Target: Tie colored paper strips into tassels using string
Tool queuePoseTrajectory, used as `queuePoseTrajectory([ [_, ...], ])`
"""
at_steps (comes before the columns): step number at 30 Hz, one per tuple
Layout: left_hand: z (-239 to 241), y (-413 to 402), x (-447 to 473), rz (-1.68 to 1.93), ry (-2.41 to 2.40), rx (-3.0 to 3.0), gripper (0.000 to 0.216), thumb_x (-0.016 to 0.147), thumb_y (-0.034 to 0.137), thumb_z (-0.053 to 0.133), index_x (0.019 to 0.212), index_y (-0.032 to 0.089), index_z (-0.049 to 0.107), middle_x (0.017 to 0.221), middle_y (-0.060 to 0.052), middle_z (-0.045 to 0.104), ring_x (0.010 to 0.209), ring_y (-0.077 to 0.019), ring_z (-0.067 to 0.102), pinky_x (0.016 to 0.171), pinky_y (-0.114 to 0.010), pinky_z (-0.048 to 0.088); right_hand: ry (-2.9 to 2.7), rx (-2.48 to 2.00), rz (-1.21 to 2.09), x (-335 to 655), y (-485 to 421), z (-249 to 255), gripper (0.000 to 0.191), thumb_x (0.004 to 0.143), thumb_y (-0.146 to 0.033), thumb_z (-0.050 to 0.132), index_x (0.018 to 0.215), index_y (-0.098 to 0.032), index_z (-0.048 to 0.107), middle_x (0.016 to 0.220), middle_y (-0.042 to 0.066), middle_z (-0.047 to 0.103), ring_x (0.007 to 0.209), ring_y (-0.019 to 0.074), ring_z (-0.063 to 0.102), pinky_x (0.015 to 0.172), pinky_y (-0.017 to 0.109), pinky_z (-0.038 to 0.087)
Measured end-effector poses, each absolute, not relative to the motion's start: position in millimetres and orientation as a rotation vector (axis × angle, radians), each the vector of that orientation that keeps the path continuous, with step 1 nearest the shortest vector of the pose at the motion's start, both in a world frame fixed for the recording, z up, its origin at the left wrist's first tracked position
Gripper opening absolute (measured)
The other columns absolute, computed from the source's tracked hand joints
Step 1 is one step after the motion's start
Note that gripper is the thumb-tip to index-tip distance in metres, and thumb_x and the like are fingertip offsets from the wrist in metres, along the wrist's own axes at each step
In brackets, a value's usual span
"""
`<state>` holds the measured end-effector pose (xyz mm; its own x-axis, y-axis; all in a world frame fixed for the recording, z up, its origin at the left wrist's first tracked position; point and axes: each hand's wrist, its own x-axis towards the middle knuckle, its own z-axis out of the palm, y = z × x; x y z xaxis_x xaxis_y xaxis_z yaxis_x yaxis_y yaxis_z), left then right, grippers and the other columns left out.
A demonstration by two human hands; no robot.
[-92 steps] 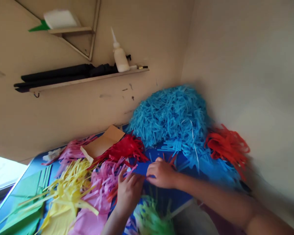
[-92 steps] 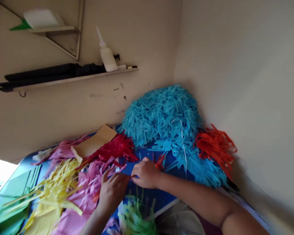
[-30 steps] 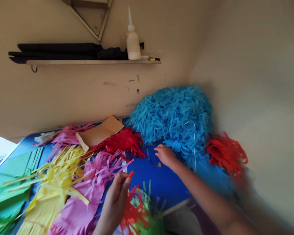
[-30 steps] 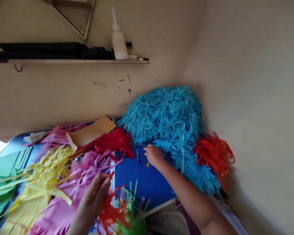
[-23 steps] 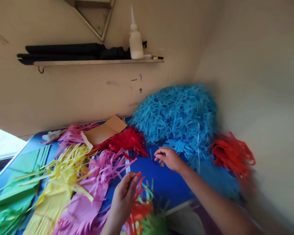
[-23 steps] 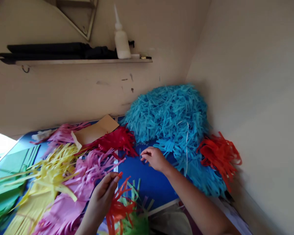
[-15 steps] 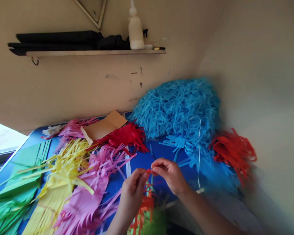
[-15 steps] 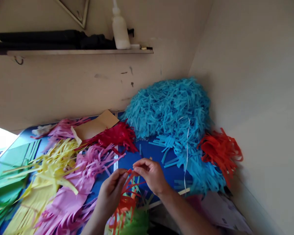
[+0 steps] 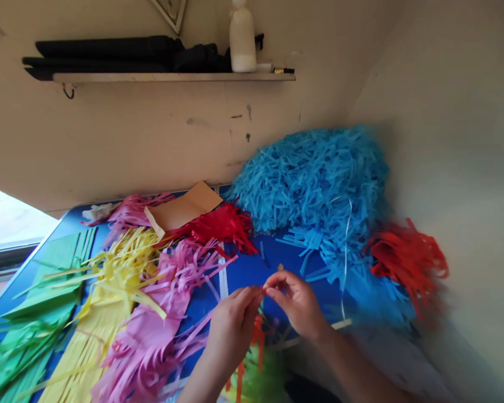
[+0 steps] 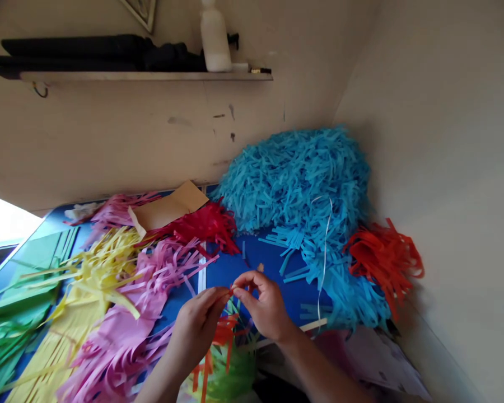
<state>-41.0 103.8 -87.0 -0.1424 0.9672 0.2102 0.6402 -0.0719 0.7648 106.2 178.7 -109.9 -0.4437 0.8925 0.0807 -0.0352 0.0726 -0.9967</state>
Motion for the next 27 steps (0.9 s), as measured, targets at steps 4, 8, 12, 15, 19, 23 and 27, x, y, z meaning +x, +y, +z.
queuePoseTrajectory([
  [4,-86,101,-37,1.074,1.821,1.708,0.02,0.097,0.029,0.045,0.085,0.022,0.06,0.066,0.001,0.065,0.056,-0.0126,0.06,0.053,-0.022,0.04,-1.637,-0.809,1.449,108,177,-110,0.011,0.087,-0.031,0.064,0.088,-0.021,0.067,0.084,0.001,0.067,0.08,0.0156,0.062,0.077,0.026,0.049],
  [8,-86,99,-35,1.126,1.831,1.642,0.014,0.096,0.03,0.047,0.094,0.021,0.057,0.066,0.002,0.064,0.054,-0.0132,0.06,0.052,-0.023,0.042,-1.623,-0.863,1.368,107,175,-111,0.01,0.087,-0.032,0.064,0.088,-0.022,0.064,0.082,0.001,0.066,0.08,0.0161,0.062,0.077,0.028,0.049],
  [12,-87,98,-37,1.172,1.845,1.709,0.018,0.095,0.026,0.047,0.082,0.022,0.058,0.065,0.002,0.064,0.056,-0.0127,0.06,0.053,-0.022,0.043,-1.674,-0.874,1.352,109,175,-111,0.01,0.084,-0.03,0.069,0.089,-0.023,0.063,0.083,0.001,0.068,0.08,0.0164,0.062,0.077,0.029,0.048],
  [15,-87,98,-39,1.195,1.87,1.722,0.016,0.094,0.027,0.05,0.082,0.022,0.06,0.064,0.002,0.064,0.055,-0.0124,0.059,0.052,-0.022,0.043,-1.666,-0.828,1.475,113,178,-110,0.018,0.085,-0.034,0.069,0.1,-0.023,0.065,0.091,0.004,0.072,0.085,0.0184,0.065,0.08,0.031,0.049],
  [19,-84,99,-41,1.209,1.827,1.74,0.011,0.093,0.026,0.052,0.088,0.021,0.061,0.071,0.001,0.066,0.061,-0.013,0.063,0.056,-0.022,0.047,-1.787,-0.835,1.382,116,182,-105,0.014,0.09,-0.033,0.063,0.087,-0.022,0.07,0.086,0.003,0.072,0.08,0.0173,0.066,0.075,0.028,0.05],
  [23,-78,101,-42,1.244,1.789,1.799,0.009,0.09,0.026,0.059,0.096,0.021,0.064,0.088,-0.005,0.071,0.08,-0.0168,0.068,0.07,-0.026,0.054,-1.844,-0.8,1.243,117,180,-99,0.011,0.089,-0.03,0.065,0.083,-0.023,0.071,0.083,0.002,0.073,0.08,0.0171,0.068,0.076,0.027,0.051],
  [27,-78,102,-43,1.244,1.802,1.819,0.009,0.09,0.024,0.058,0.086,0.021,0.066,0.081,-0.004,0.071,0.074,-0.0156,0.068,0.064,-0.024,0.054,-1.832,-0.809,1.2,118,177,-97,0.01,0.089,-0.029,0.065,0.084,-0.024,0.072,0.082,0.002,0.074,0.079,0.0169,0.068,0.076,0.027,0.052],
])
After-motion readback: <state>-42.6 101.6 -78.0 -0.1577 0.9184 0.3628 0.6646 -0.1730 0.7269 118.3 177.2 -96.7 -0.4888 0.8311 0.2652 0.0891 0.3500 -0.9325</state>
